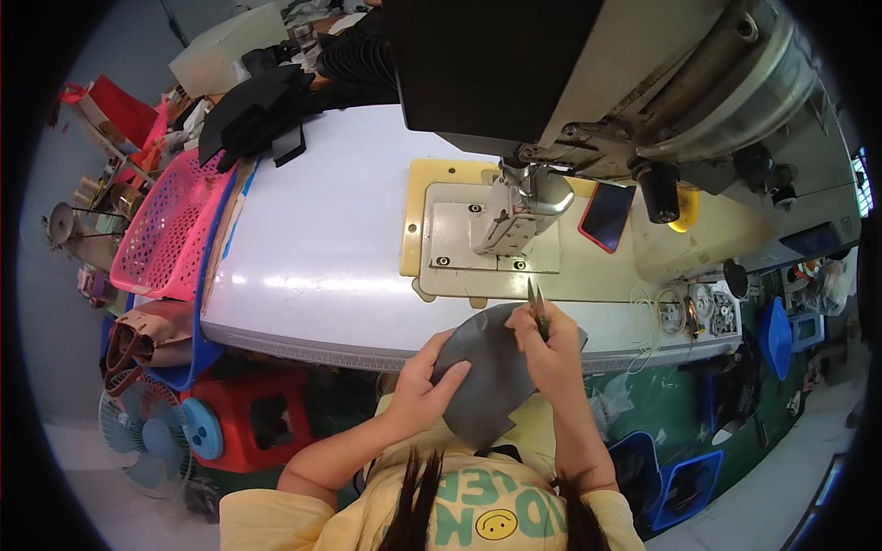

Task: The person handles black fabric pieces, folding and aligning them on a work table. They use a small yellow tool to press or mark the fabric edges and then place the prepared pieces into a pink basket. The person repeats this process for multiple fabric units.

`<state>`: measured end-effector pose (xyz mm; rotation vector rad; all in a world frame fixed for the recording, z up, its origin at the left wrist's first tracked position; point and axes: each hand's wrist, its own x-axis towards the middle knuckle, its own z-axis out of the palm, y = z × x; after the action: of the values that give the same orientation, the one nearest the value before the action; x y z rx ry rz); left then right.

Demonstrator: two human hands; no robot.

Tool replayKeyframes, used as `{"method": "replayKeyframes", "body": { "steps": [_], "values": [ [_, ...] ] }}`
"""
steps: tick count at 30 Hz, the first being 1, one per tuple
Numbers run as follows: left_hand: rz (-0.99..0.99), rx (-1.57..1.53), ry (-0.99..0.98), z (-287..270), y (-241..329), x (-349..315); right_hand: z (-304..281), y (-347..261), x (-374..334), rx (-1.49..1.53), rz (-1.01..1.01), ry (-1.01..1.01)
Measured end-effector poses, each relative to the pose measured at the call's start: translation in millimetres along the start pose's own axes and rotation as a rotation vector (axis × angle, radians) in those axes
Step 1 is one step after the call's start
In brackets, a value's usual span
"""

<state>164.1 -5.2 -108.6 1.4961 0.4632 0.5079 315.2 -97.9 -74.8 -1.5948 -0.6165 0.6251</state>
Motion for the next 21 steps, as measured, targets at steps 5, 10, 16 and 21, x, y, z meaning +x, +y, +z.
{"method": "replayKeyframes", "body": {
  "steps": [5, 10, 16, 21],
  "values": [
    [-0.001, 0.11, -0.063, -3.4, 6.4, 3.6, 15.2, -8.6, -2.1, 0.022, -0.017, -0.077],
    [-0.074, -0.051, -0.115, -12.2, 6.5, 4.2, 33.1, -1.8, -1.1, -0.218, -0.455, 0.015],
    [-0.365, -0.578, -0.242, -43.6, -7.5, 16.6, 37.7, 36.7, 4.2, -0.393, -0.878, -0.094],
    [-0.566, -0.564, -0.163, -46.5, -10.0, 30.1, 42.8, 51.9, 1.2, -0.488, -1.004, -0.15]
  ]
}}
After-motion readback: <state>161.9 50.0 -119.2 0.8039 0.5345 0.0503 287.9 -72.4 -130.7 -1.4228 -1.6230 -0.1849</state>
